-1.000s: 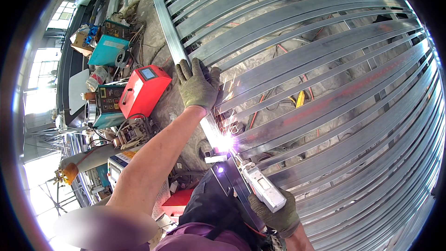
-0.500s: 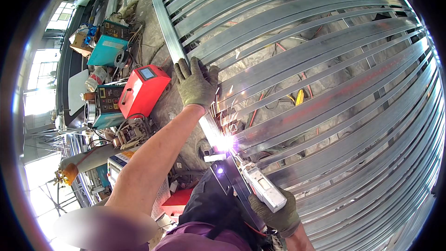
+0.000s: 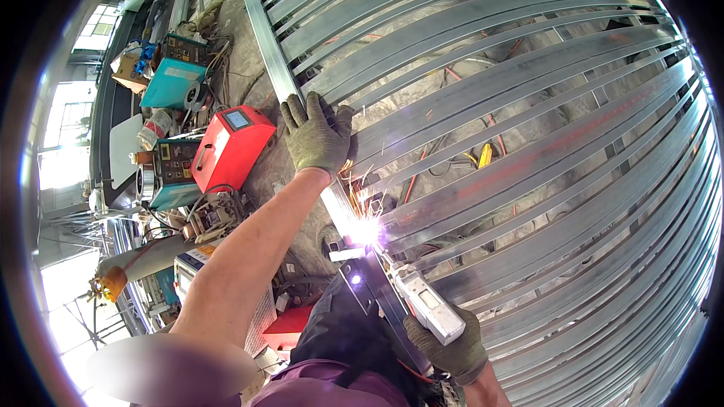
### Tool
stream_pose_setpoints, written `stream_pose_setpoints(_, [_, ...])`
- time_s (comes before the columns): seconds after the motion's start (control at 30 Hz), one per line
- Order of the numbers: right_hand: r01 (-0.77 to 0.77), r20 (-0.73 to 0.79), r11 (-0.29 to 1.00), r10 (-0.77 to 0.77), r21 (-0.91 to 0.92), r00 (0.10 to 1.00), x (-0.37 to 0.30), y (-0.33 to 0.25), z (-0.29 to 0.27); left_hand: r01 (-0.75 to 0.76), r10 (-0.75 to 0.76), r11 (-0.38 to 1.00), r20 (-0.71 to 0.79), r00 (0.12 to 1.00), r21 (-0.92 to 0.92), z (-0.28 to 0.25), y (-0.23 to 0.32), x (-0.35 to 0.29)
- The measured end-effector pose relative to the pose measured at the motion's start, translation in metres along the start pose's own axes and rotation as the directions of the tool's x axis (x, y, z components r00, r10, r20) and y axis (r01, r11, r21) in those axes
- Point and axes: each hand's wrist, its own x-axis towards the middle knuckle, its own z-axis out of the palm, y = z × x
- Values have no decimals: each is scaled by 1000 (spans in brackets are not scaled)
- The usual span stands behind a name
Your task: The person welds a metal frame using a handheld welding torch, moving along the joints to create welds. The person repositions the frame and continues welding different sections.
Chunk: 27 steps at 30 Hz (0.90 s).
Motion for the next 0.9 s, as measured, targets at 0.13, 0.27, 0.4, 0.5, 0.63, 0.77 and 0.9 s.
stream_pose_setpoints(0.13, [5, 18, 1000, -5, -1, 1000, -1, 1, -1, -17, 19, 999, -65, 998, 29, 5, -4, 0])
stream_pose_setpoints(0.27, [29, 13, 999, -28, -41, 1000, -2, 2, -2, -17, 19, 1000, -61, 998, 20, 4, -2, 0])
stream_pose_setpoints(0.4, [36, 14, 998, -35, -49, 999, -6, 8, -2, -12, 12, 1000, -17, 1000, 7, -1, 1, -1])
stream_pose_setpoints(0.5, [47, 15, 997, -46, -66, 999, -6, 7, -2, -12, 13, 1000, -7, 1000, 20, -2, 0, 0])
stream_pose_setpoints(0.63, [49, 16, 997, -48, -66, 999, -7, 10, -2, -4, 5, 1000, -2, 1000, 25, -3, -1, 0])
stream_pose_setpoints(0.77, [33, -2, 999, -33, -34, 999, -10, 13, 0, -12, 11, 1000, 6, 1000, 8, -1, -1, 1])
stream_pose_setpoints(0.9, [64, -15, 998, -65, -28, 998, -11, 18, 2, -13, 13, 1000, -18, 1000, 14, -1, -1, 1])
